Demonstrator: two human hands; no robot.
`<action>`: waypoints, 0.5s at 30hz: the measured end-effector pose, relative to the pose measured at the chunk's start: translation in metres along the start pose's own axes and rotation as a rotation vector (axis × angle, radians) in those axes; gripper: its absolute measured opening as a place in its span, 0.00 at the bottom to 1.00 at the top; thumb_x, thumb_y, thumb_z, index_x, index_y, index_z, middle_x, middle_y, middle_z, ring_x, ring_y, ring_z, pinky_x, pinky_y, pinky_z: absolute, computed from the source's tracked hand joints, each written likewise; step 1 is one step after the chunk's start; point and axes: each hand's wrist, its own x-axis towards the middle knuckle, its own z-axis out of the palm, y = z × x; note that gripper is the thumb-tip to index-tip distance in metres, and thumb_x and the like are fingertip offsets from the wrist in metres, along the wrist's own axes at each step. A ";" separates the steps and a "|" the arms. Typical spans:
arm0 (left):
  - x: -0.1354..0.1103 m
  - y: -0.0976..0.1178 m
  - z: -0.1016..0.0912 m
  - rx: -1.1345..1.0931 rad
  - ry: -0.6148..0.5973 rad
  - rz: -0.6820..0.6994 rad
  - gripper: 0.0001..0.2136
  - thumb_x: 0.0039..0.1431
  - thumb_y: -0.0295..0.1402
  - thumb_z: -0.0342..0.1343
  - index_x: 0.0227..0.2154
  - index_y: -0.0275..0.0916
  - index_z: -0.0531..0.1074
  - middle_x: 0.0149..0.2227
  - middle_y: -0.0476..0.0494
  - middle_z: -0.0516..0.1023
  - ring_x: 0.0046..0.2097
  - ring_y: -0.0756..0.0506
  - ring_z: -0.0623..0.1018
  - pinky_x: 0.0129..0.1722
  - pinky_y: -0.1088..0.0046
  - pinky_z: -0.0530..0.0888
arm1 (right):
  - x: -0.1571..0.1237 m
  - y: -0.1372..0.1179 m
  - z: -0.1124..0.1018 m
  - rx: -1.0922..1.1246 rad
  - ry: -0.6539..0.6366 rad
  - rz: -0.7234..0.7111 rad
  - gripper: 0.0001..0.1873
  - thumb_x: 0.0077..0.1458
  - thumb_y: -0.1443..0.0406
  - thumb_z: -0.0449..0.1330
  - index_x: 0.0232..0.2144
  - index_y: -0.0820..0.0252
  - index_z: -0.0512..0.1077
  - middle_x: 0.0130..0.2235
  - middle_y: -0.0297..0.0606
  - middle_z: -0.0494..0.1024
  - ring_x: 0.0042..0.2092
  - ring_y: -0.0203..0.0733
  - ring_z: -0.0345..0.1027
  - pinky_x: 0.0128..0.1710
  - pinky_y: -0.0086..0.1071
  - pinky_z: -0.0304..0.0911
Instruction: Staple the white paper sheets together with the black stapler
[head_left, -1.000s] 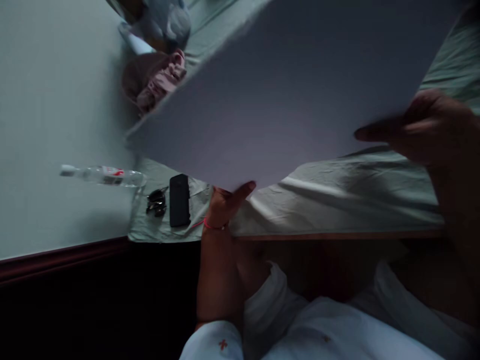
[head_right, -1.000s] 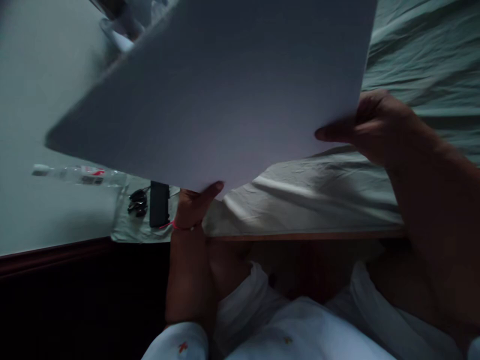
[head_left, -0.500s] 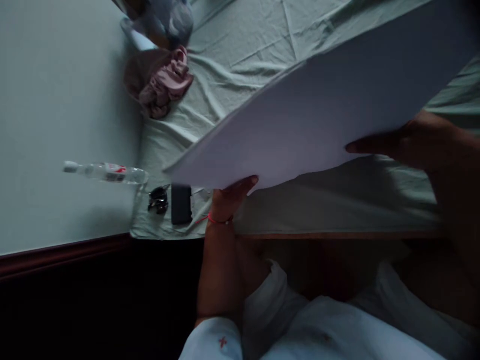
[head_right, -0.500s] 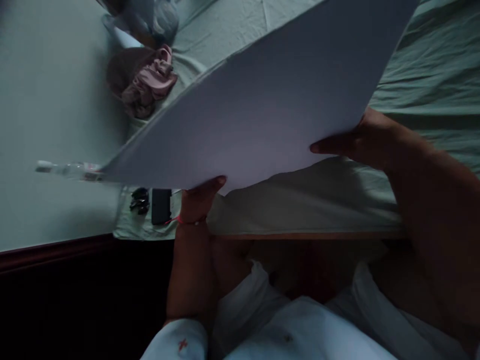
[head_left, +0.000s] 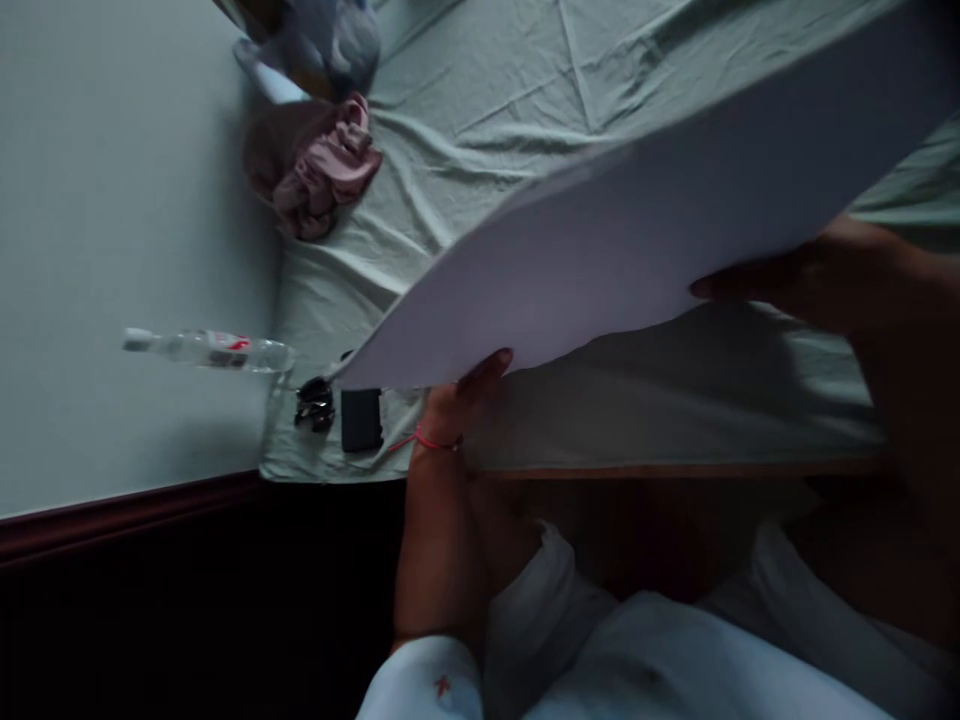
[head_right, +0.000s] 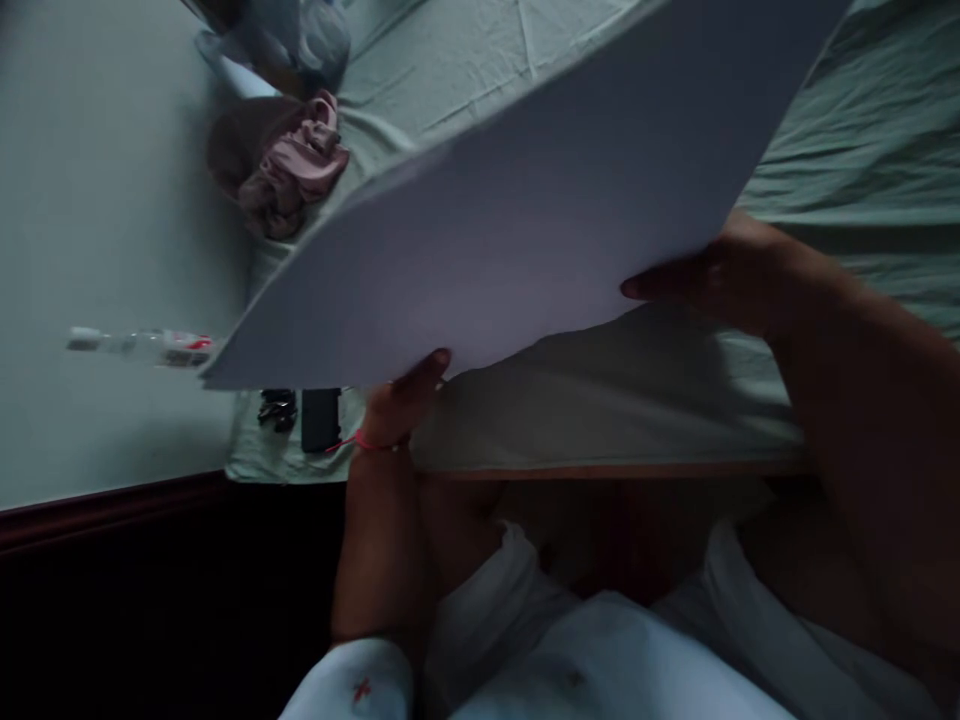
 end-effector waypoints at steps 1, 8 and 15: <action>0.001 0.001 0.001 0.012 -0.010 -0.016 0.22 0.54 0.52 0.68 0.44 0.41 0.80 0.47 0.38 0.83 0.57 0.37 0.79 0.66 0.58 0.70 | 0.001 0.002 -0.001 0.024 -0.024 -0.014 0.22 0.33 0.66 0.69 0.36 0.56 0.71 0.42 0.32 0.72 0.45 0.40 0.66 0.48 0.40 0.59; 0.007 0.018 0.013 -0.309 -0.042 -0.108 0.27 0.54 0.52 0.69 0.50 0.40 0.77 0.52 0.38 0.81 0.56 0.40 0.79 0.61 0.61 0.74 | -0.001 -0.007 0.002 0.303 -0.051 0.081 0.10 0.44 0.69 0.62 0.33 0.61 0.74 0.39 0.36 0.74 0.39 0.36 0.70 0.43 0.35 0.63; 0.009 0.020 0.021 -0.460 0.006 -0.300 0.30 0.40 0.53 0.76 0.44 0.40 0.79 0.51 0.38 0.82 0.55 0.37 0.80 0.56 0.60 0.78 | -0.002 -0.010 0.000 0.319 -0.091 0.208 0.08 0.43 0.70 0.62 0.31 0.63 0.74 0.35 0.38 0.74 0.31 0.36 0.70 0.26 0.28 0.67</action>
